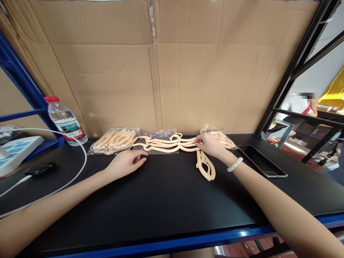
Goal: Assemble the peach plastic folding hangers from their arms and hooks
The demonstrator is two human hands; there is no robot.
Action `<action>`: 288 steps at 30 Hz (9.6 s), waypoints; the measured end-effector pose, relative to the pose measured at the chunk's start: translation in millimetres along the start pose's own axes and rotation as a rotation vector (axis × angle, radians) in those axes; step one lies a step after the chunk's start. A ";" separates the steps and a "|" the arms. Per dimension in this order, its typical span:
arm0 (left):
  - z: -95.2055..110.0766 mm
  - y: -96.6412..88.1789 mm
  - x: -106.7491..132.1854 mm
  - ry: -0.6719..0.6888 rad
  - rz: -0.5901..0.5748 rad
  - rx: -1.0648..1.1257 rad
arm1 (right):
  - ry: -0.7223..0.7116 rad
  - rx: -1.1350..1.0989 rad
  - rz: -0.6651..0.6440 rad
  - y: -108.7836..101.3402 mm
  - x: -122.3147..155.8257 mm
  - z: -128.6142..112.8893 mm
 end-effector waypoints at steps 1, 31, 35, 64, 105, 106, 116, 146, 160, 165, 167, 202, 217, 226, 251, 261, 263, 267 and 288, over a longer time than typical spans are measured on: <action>-2.1 -0.3 1.0 -0.004 0.003 -0.004 | 0.011 -0.002 -0.003 -0.8 4.4 6.0; 1.5 2.6 0.0 -0.003 0.033 0.060 | 0.018 0.121 -0.054 -20.5 27.9 53.0; 13.9 9.4 -14.2 0.014 0.030 0.044 | -0.083 0.141 -0.072 -7.8 20.8 39.3; 42.5 -21.4 -39.5 -0.006 0.273 -0.163 | 0.070 0.449 0.250 -50.8 28.8 17.7; 22.4 -28.7 27.4 0.014 0.414 0.414 | 0.481 -1.541 0.077 35.5 44.2 -73.2; 21.9 -27.0 27.3 -0.039 0.354 0.492 | 0.472 -1.535 0.072 35.0 44.0 -74.2; 24.3 -19.2 28.3 -0.227 0.162 0.928 | 0.443 -1.424 -0.048 39.9 47.7 -85.2; 24.9 -38.2 26.1 -0.151 0.238 1.131 | 0.637 -1.542 -0.004 53.1 55.2 -89.3; 22.9 -35.2 29.6 -0.195 0.306 1.212 | 0.515 -1.533 0.051 46.8 52.2 -80.4; 27.0 -16.6 28.8 -0.238 0.144 1.284 | 0.485 -1.444 0.027 46.5 52.1 -83.9; 31.5 -11.4 29.7 -0.228 0.087 1.297 | 0.464 -1.423 0.019 45.5 51.3 -86.5; 59.4 8.1 43.9 -0.182 -0.140 1.231 | 0.328 -1.069 -0.155 48.9 57.4 -111.2; 66.0 2.2 45.3 -0.124 -0.126 1.148 | 0.303 -1.056 -0.171 48.4 59.2 -116.4; 70.1 5.5 45.6 -0.157 -0.183 1.144 | 0.218 -1.138 -0.222 52.8 57.5 -124.8; 78.4 5.6 49.6 -0.174 -0.259 1.154 | 0.181 -1.206 -0.296 58.6 62.2 -135.7; 82.5 5.0 49.3 -0.214 -0.275 1.122 | 0.144 -1.102 -0.312 57.3 67.3 -135.7; 83.5 5.3 49.0 -0.213 -0.289 1.130 | 0.158 -1.078 -0.309 56.8 66.8 -134.4; 84.8 6.3 48.5 -0.199 -0.313 1.169 | 0.157 -1.027 -0.311 55.2 65.2 -133.3; 78.2 9.7 48.7 -0.225 -0.316 1.114 | 0.231 -1.155 -0.281 58.2 62.2 -130.2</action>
Point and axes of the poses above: each hand's wrist, its own x-axis away from the middle knuckle, its own y-axis out of the palm, z = x × y, the point moved 6 cm from there along -x, towards the middle knuckle, and after that the axes turned 9 degrees about -y, right-handed, at the moved point
